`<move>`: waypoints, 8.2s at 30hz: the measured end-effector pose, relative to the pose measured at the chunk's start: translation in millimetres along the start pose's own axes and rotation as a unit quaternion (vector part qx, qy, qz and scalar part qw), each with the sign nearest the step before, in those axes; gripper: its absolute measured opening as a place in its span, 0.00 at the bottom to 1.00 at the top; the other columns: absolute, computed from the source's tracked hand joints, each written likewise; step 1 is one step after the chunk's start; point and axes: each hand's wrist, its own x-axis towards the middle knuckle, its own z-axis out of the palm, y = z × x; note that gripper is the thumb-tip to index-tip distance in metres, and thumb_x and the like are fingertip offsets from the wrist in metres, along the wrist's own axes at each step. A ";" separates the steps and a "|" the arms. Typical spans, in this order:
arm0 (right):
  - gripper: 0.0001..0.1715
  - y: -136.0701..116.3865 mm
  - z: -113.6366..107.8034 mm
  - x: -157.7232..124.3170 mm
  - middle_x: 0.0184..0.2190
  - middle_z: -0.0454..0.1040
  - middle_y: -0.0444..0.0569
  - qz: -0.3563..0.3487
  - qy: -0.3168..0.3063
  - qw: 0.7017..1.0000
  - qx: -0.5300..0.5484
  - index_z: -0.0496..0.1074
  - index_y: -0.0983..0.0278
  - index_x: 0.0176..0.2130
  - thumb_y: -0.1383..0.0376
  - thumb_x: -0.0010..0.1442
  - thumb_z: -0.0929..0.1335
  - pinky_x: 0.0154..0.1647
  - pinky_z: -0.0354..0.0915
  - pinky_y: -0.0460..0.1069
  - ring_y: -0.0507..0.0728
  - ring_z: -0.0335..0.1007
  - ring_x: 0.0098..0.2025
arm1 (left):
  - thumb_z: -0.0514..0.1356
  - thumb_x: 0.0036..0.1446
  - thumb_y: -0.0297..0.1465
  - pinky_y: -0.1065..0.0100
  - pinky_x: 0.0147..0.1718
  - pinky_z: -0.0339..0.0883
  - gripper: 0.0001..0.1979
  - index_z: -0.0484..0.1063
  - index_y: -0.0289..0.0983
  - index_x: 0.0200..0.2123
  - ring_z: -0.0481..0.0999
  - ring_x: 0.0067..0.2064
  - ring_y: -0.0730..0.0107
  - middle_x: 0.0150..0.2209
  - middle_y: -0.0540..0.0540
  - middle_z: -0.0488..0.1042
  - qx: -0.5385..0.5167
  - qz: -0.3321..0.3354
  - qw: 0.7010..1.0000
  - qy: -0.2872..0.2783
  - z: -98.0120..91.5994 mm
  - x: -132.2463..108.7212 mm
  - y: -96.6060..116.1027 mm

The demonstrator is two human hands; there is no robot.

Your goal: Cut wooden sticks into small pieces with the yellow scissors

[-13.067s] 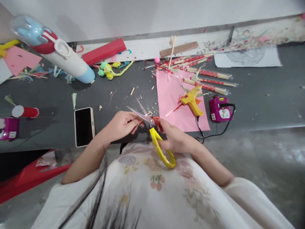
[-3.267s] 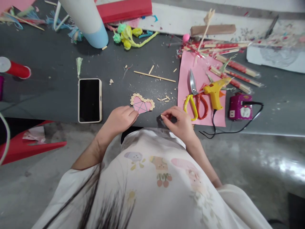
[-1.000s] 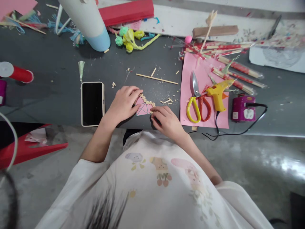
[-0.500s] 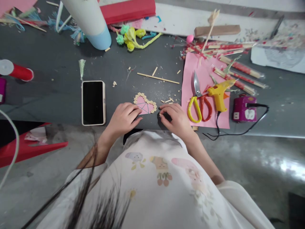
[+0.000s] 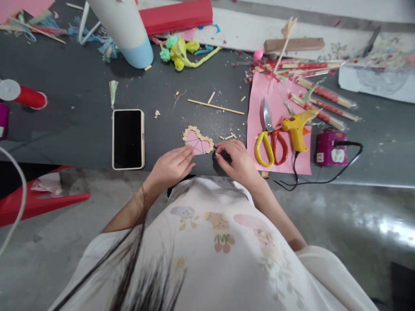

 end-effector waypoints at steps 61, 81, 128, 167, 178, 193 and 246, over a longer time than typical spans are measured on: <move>0.03 12.0 -24.6 -18.9 0.38 0.76 0.51 0.074 0.062 0.994 -0.052 0.67 0.60 0.37 0.68 0.60 0.65 0.46 0.67 0.57 0.61 0.71 0.43 | 0.57 0.63 0.31 0.52 0.51 0.56 0.13 0.75 0.41 0.49 0.72 0.52 0.57 0.50 0.46 0.79 0.015 -0.039 0.999 0.034 3.6 10.4 10.1; 0.12 56.8 -30.1 84.3 0.36 0.73 0.58 -0.025 -0.064 0.973 -0.222 0.72 0.66 0.38 0.74 0.58 0.61 0.47 0.62 0.60 0.66 0.66 0.43 | 0.57 0.60 0.29 0.53 0.49 0.59 0.11 0.76 0.41 0.45 0.73 0.51 0.57 0.47 0.43 0.79 0.026 -0.085 0.993 0.078 -9.8 31.9 23.0; 0.22 61.3 -57.5 81.8 0.35 0.67 0.55 0.005 -0.086 0.982 -0.171 0.77 0.61 0.46 0.74 0.59 0.61 0.42 0.64 0.56 0.62 0.63 0.39 | 0.54 0.64 0.30 0.55 0.54 0.65 0.12 0.77 0.40 0.45 0.70 0.52 0.61 0.46 0.46 0.78 -0.116 -0.149 0.982 0.015 -20.3 62.5 9.3; 0.19 43.9 -66.7 4.4 0.39 0.68 0.56 0.033 -0.099 0.948 -0.300 0.77 0.58 0.48 0.71 0.64 0.62 0.42 0.59 0.54 0.62 0.59 0.41 | 0.56 0.63 0.29 0.57 0.53 0.66 0.10 0.77 0.37 0.43 0.71 0.48 0.62 0.43 0.46 0.79 -0.119 -0.089 0.989 0.000 -11.8 70.9 16.0; 0.19 50.6 -60.2 1.5 0.39 0.68 0.55 0.025 -0.062 0.952 -0.300 0.75 0.60 0.48 0.70 0.65 0.60 0.41 0.58 0.53 0.61 0.59 0.40 | 0.55 0.64 0.29 0.56 0.53 0.66 0.11 0.77 0.38 0.43 0.72 0.48 0.62 0.43 0.46 0.79 -0.125 -0.094 0.988 -0.016 -9.4 70.4 18.7; 0.16 45.3 -46.0 20.0 0.38 0.69 0.56 0.042 -0.042 0.962 -0.265 0.75 0.62 0.42 0.64 0.67 0.60 0.40 0.57 0.54 0.62 0.60 0.41 | 0.54 0.64 0.29 0.55 0.53 0.67 0.12 0.77 0.39 0.43 0.72 0.48 0.62 0.44 0.46 0.79 -0.139 -0.102 0.985 -0.024 -10.4 68.9 18.5; 0.11 22.2 -84.0 -16.4 0.33 0.75 0.50 0.021 -0.260 0.963 -0.065 0.76 0.63 0.36 0.73 0.59 0.64 0.41 0.63 0.51 0.58 0.70 0.39 | 0.54 0.65 0.30 0.55 0.55 0.64 0.12 0.76 0.38 0.44 0.72 0.48 0.62 0.43 0.45 0.78 -0.139 -0.094 0.985 -0.033 -9.9 70.6 21.2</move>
